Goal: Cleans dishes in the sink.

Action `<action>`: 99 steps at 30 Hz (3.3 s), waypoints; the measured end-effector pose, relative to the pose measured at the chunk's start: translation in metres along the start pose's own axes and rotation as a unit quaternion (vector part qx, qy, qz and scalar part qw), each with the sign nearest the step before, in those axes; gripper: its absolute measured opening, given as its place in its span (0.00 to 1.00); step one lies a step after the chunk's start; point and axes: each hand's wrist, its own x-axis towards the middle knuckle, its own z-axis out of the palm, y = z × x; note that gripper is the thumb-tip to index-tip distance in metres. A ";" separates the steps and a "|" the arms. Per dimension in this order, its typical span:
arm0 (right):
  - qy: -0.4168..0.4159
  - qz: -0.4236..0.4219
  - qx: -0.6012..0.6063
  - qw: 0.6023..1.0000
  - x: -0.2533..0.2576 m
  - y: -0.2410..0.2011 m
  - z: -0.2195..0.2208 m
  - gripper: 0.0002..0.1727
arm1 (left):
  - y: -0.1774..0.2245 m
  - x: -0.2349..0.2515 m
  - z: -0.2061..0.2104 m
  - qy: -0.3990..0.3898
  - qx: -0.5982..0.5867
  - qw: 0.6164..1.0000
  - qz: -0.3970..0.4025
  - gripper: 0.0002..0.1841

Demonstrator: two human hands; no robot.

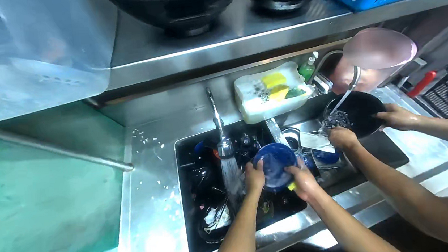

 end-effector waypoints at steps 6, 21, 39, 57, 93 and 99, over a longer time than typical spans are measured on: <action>0.283 -0.002 0.167 0.945 0.038 0.009 -0.099 0.27 | -0.019 -0.016 0.020 -0.188 0.410 0.874 0.183 0.26; 0.305 0.088 0.315 0.894 0.054 0.034 -0.118 0.30 | -0.045 -0.027 -0.011 -0.029 0.439 0.840 0.319 0.25; -0.208 -0.251 -0.677 0.660 -0.002 0.025 0.097 0.25 | -0.030 -0.075 -0.061 -0.058 -0.623 0.775 -0.093 0.24; -0.244 -0.263 -0.612 0.705 -0.048 0.042 0.094 0.20 | -0.022 -0.061 -0.075 -0.008 -0.538 0.843 0.007 0.25; -0.120 -0.174 -0.482 0.850 0.024 0.006 0.074 0.25 | -0.037 -0.060 -0.069 0.026 -0.624 0.781 -0.026 0.25; -0.078 -0.017 -0.150 0.986 -0.067 0.010 0.098 0.21 | -0.034 -0.041 -0.029 0.087 -0.522 0.839 -0.126 0.26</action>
